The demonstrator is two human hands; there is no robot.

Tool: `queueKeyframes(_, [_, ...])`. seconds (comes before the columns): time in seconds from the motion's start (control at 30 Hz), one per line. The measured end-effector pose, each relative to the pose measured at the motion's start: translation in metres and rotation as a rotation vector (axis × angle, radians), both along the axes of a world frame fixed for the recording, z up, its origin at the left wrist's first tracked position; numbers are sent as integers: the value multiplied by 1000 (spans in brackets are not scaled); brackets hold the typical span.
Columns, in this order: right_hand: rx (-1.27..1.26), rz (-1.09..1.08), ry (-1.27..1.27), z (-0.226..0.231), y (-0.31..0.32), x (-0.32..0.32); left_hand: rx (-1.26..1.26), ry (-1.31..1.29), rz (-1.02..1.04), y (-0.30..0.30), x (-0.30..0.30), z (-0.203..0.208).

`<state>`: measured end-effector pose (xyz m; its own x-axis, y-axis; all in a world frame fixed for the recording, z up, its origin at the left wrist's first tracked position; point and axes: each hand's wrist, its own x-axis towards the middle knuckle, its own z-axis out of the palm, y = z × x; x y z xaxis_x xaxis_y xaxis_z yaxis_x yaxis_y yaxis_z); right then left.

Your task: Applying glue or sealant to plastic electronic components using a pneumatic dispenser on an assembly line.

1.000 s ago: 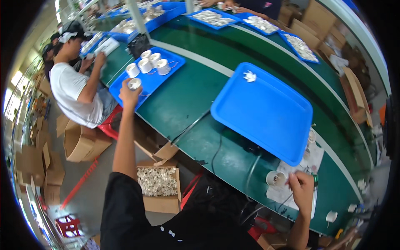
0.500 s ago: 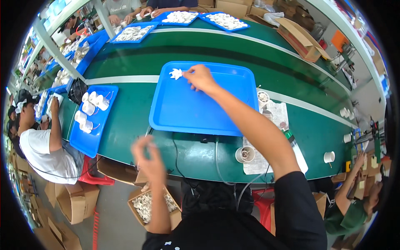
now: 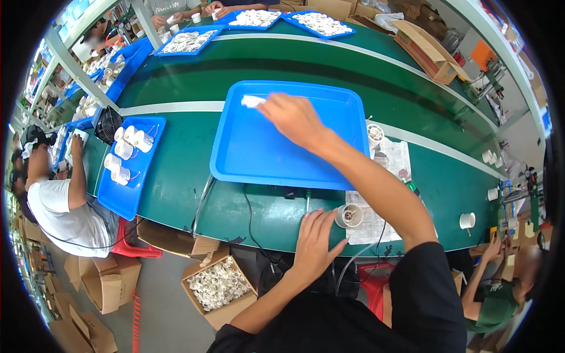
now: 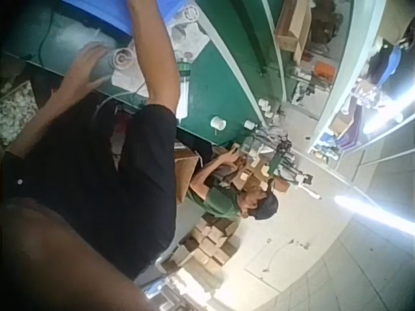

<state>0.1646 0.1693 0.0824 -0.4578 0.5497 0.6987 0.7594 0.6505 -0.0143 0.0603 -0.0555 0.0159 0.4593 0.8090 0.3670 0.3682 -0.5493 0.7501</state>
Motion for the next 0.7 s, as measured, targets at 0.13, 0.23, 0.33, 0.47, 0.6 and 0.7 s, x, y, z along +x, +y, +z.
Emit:
queueKeyframes(0.13, [321, 282, -339, 21, -79, 43, 5, 166, -73, 5, 9, -4])
queueKeyframes(0.23, [356, 335, -399, 30, -128, 69, 46, 151, -98, 12, 14, -9])
queueKeyframes(0.33, [257, 252, -387, 31, -161, 89, 58, 164, -60, 19, 22, -11])
queueKeyframes(0.47, [-162, -115, 231, 26, -204, 102, -12, 122, -45, 28, 17, -11])
queueKeyframes(0.6, [-1017, -335, 1246, 12, -242, 93, -32, 82, -13, 23, 9, -15])
queueKeyframes(0.7, [-1291, -365, 1246, -11, -247, 86, -27, 74, 4, 22, 12, -22])
